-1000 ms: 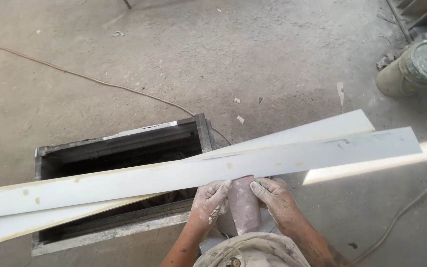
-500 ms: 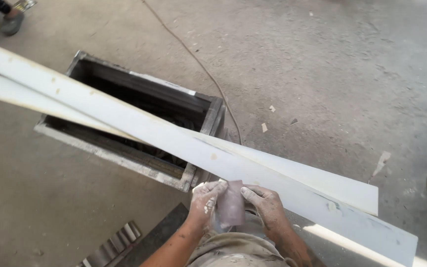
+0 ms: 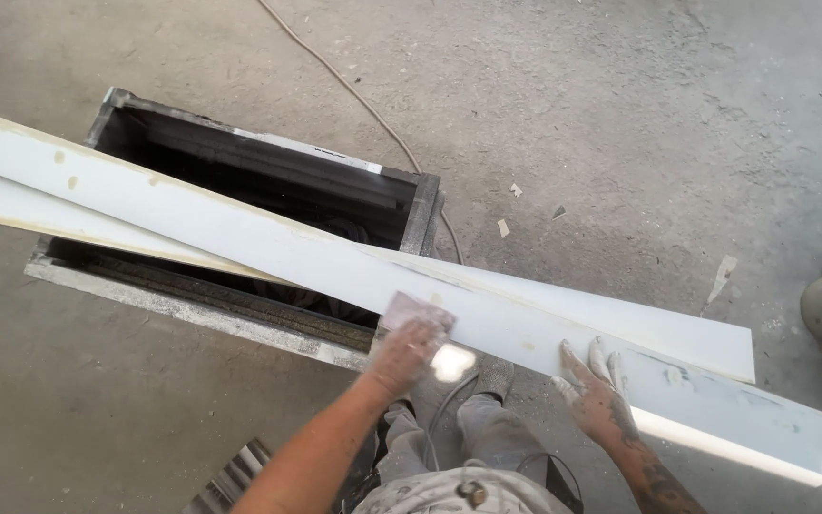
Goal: A person is manually sanding a long white wooden board using a piece of sandpaper in a workshop environment.
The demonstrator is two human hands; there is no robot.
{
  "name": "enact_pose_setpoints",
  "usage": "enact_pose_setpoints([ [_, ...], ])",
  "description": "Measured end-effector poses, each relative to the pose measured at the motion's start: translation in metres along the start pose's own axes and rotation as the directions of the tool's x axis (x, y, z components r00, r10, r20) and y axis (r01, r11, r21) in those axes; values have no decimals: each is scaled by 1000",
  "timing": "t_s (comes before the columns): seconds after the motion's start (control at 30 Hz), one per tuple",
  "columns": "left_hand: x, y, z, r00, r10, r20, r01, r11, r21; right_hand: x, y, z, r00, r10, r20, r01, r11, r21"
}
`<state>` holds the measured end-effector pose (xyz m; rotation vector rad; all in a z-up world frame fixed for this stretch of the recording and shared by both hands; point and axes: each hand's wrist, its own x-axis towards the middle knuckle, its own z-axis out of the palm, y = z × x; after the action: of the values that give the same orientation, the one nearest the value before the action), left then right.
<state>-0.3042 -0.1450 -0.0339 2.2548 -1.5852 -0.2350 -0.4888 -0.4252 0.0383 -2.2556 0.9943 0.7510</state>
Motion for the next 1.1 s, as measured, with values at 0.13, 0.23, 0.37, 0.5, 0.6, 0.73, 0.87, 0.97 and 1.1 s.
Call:
enact_pose_setpoints([
  [0.13, -16, -65, -10, 990, -130, -59, 132, 991, 24, -1, -8, 10, 999, 8, -37, -9, 999, -45],
  [0.23, 10, -36, 19, 977, -82, -196, 112, 983, 146, 2, -12, 8, 999, 16, -52, -19, 998, -59],
  [0.37, 17, -32, 34, 985, -69, -156, 72, 997, 20, -4, -20, 4, 997, 71, 3, -71, 997, -27],
  [0.5, -13, -71, -18, 905, -270, -329, 212, 956, -201, -5, -26, 1, 996, 89, 21, -89, 996, -15],
  [0.6, 32, 2, 2, 848, -329, -415, 242, 938, -249, -5, -26, -3, 997, 81, 20, -81, 997, 10],
  [0.73, 36, -10, 26, 987, -157, 43, 163, 963, -213, 1, -22, -5, 998, 61, 23, -61, 998, -15],
  [0.87, 12, -49, -22, 891, -406, -206, 377, 911, -166, -6, -27, -10, 997, 70, 43, -69, 997, -35],
  [0.97, 32, 8, 2, 803, -520, -292, 420, 841, -341, -8, -21, -8, 997, 62, 50, -59, 997, -54],
  [1.1, 38, 11, 26, 989, -147, -29, 138, 966, -220, -7, -15, -6, 997, 49, 63, -44, 996, -78],
])
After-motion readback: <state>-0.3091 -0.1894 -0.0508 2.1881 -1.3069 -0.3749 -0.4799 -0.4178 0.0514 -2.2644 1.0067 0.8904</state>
